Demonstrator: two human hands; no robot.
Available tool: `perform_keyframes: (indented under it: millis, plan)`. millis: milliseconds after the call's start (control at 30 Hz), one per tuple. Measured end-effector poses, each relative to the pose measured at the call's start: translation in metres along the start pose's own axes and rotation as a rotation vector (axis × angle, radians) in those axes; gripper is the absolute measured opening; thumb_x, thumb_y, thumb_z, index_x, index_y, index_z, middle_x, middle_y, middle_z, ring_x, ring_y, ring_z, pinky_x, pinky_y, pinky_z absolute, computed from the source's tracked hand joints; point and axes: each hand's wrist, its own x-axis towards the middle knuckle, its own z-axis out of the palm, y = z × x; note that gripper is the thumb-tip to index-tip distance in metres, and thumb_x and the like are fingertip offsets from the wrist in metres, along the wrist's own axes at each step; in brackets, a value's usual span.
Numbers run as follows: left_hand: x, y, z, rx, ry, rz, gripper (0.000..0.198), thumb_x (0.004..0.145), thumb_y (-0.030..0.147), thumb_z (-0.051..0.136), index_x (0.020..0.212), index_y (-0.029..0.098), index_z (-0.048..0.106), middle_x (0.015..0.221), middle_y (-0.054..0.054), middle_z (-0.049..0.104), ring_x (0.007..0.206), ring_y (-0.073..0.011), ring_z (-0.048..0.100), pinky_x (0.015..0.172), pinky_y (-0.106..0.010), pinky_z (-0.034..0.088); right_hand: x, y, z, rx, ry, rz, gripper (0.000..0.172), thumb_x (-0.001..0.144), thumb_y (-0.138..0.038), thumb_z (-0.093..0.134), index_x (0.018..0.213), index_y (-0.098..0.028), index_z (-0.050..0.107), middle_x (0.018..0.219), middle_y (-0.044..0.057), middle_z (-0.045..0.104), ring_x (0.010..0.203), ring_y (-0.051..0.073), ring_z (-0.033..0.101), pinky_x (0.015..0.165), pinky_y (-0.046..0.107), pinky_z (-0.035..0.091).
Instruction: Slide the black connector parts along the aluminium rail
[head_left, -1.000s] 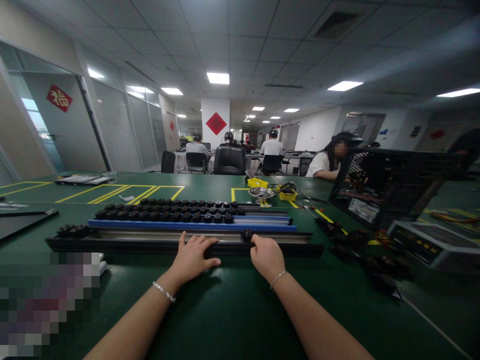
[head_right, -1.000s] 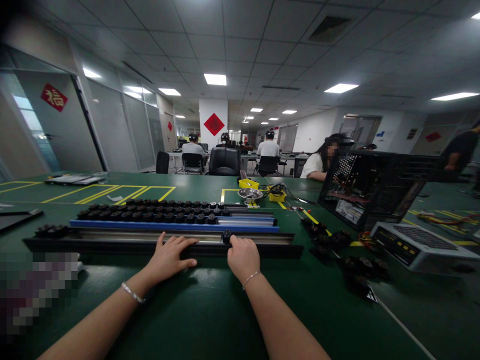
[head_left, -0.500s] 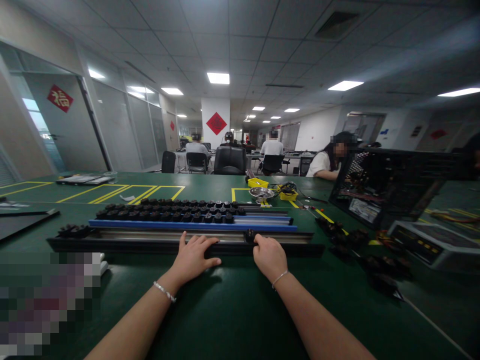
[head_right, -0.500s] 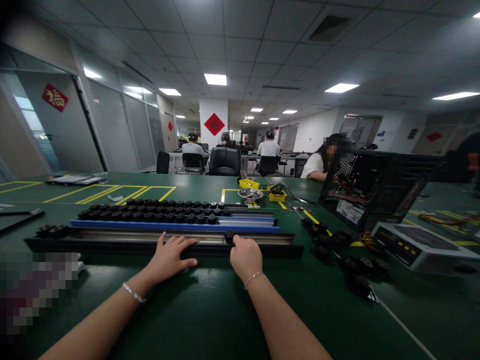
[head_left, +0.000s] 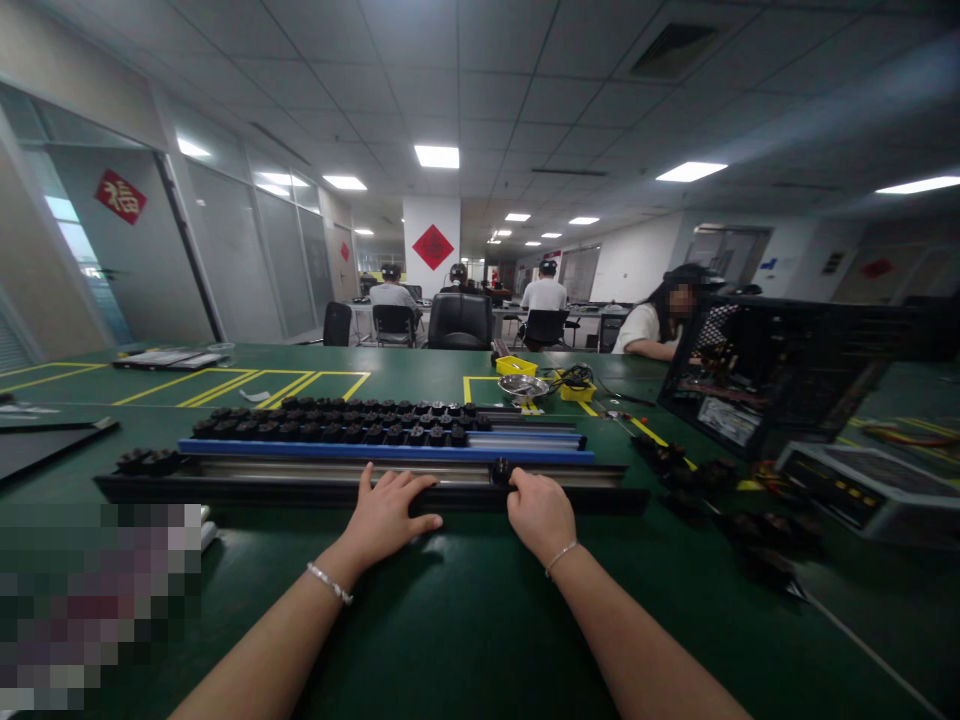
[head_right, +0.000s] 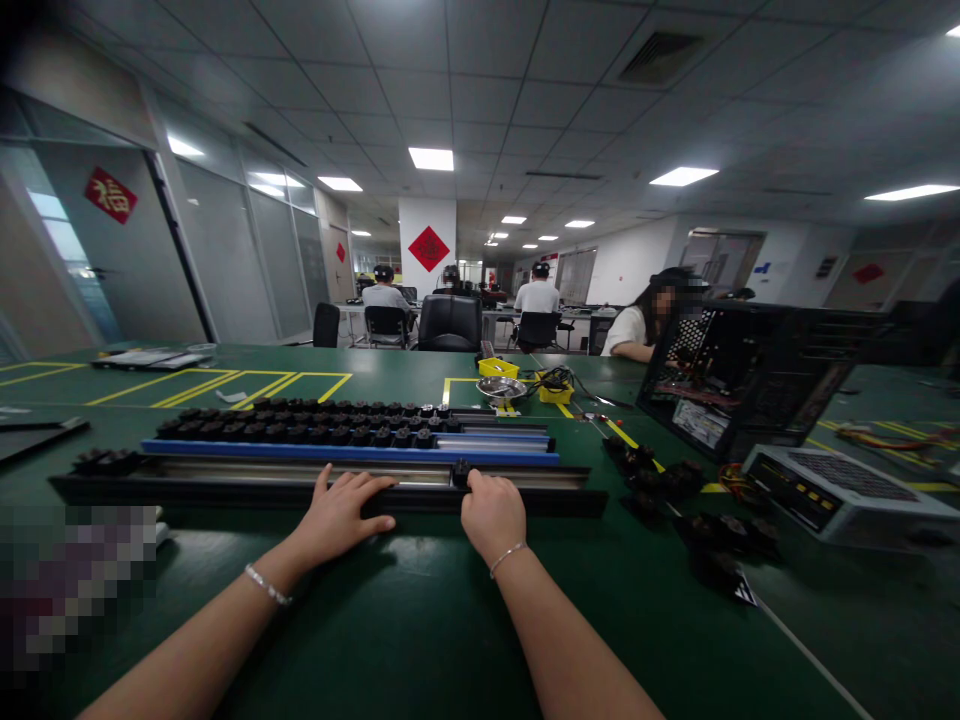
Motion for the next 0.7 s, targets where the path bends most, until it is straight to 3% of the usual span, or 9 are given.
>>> perform_keyframes:
  millis: [433, 700]
  plan:
    - [-0.0006, 0.0004, -0.0011, -0.028, -0.003, 0.003, 0.054, 0.071, 0.065, 0.041, 0.117, 0.038, 0.047, 0.106, 0.001, 0.06, 0.106, -0.0242, 0.048, 0.101, -0.059, -0.004, -0.0015, 0.0063, -0.0025, -0.035, 0.054, 0.041, 0.013, 0.074, -0.015, 0.042, 0.072, -0.02, 0.054, 0.067, 0.001, 0.059, 0.066, 0.013, 0.051, 0.064, 0.026, 0.027]
    - [-0.0003, 0.004, 0.0006, -0.006, 0.04, 0.02, 0.052, 0.072, 0.065, 0.04, 0.116, 0.038, 0.047, 0.107, 0.001, 0.059, 0.106, -0.0243, 0.047, 0.102, -0.059, -0.001, -0.001, 0.0038, 0.0003, -0.018, 0.139, 0.101, 0.022, 0.08, -0.036, 0.044, 0.067, -0.02, 0.05, 0.064, 0.002, 0.056, 0.065, 0.015, 0.05, 0.062, 0.027, 0.026]
